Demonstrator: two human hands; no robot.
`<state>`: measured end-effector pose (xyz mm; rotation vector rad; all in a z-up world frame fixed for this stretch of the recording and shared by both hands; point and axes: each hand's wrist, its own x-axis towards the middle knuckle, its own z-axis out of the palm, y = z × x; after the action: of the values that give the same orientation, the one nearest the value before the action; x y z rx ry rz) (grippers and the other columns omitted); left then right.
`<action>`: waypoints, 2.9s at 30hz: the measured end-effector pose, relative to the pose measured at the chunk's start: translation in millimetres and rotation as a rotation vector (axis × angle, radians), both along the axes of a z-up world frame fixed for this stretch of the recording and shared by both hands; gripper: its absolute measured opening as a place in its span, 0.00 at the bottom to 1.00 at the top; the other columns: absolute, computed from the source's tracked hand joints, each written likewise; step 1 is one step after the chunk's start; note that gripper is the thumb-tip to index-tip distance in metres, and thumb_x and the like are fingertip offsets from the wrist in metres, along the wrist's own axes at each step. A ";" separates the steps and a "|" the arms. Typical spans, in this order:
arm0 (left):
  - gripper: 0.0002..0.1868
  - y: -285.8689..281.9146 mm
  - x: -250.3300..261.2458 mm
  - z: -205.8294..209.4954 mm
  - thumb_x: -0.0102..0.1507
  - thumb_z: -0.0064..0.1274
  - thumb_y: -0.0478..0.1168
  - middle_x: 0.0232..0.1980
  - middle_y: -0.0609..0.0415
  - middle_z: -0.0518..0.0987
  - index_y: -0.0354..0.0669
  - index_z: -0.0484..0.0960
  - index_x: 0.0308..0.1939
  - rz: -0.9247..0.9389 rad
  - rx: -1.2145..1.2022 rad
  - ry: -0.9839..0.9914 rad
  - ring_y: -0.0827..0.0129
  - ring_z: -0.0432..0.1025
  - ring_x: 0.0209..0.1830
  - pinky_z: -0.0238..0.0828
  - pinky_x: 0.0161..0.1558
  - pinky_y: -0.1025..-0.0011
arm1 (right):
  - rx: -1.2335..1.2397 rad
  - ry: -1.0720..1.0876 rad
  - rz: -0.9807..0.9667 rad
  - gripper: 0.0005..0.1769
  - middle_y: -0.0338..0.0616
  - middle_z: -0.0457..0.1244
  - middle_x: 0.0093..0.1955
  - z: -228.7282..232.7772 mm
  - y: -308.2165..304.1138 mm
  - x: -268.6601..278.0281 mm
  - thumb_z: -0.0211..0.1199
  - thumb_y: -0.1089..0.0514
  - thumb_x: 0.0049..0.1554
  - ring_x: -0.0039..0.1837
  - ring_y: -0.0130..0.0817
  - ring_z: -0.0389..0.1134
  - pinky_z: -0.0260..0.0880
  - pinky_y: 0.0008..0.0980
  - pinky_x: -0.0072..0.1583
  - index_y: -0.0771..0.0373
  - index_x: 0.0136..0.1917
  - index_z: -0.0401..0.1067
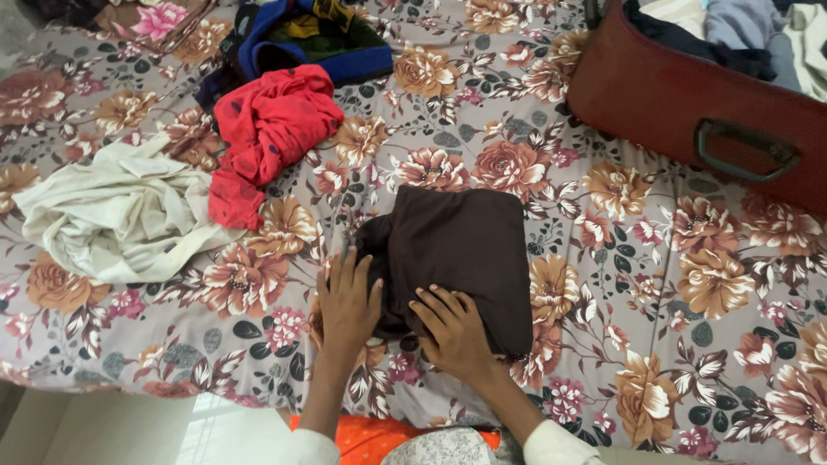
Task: The person folds a brown button-up jacket and a red patterned shirt on a bed, placing the folded brown jacket into an open suitcase.
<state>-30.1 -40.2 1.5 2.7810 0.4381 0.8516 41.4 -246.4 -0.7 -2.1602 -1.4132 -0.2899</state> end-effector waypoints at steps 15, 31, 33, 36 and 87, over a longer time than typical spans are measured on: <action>0.50 -107.5 39.2 46.2 0.62 0.58 0.53 0.64 0.26 0.73 0.42 0.48 0.80 -0.206 -0.888 -0.167 0.35 0.71 0.64 0.67 0.61 0.52 | 0.402 0.223 -0.170 0.57 0.71 0.43 0.81 -18.5 -19.6 -28.9 0.72 0.46 0.53 0.83 0.66 0.41 0.42 0.57 0.78 0.78 0.78 0.44; 0.43 -196.9 87.8 108.3 0.71 0.46 0.55 0.72 0.26 0.69 0.39 0.49 0.84 -0.790 -0.796 0.027 0.34 0.66 0.71 0.63 0.70 0.53 | 1.286 1.425 0.262 0.40 0.53 0.56 0.71 -33.2 -72.5 37.7 0.61 0.48 0.64 0.68 0.42 0.61 0.65 0.40 0.67 0.67 0.79 0.47; 0.40 -202.3 86.1 103.8 0.73 0.46 0.53 0.73 0.27 0.68 0.37 0.53 0.82 -0.869 -0.800 -0.056 0.36 0.65 0.73 0.62 0.72 0.53 | 1.302 1.484 0.463 0.37 0.50 0.57 0.71 -28.0 -86.9 37.7 0.58 0.49 0.68 0.68 0.40 0.63 0.67 0.37 0.66 0.66 0.80 0.47; 0.30 -190.5 76.5 94.3 0.72 0.47 0.48 0.68 0.35 0.74 0.38 0.66 0.75 -0.785 -0.795 -0.131 0.43 0.71 0.68 0.66 0.68 0.54 | 1.189 0.752 -0.369 0.36 0.44 0.56 0.72 -18.0 -95.2 43.0 0.59 0.51 0.66 0.69 0.34 0.62 0.69 0.32 0.67 0.63 0.79 0.45; 0.29 1.9 59.0 27.5 0.60 0.59 0.38 0.62 0.37 0.73 0.39 0.71 0.65 -0.025 -0.540 -0.034 0.41 0.68 0.62 0.65 0.62 0.56 | 1.119 0.675 -0.764 0.20 0.36 0.61 0.47 -8.5 -89.2 57.7 0.73 0.64 0.55 0.48 0.26 0.60 0.63 0.25 0.53 0.68 0.57 0.67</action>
<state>28.9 -38.3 29.0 2.2677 0.5338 0.6533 99.1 -335.6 -9.2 -1.4574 0.0734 -0.4231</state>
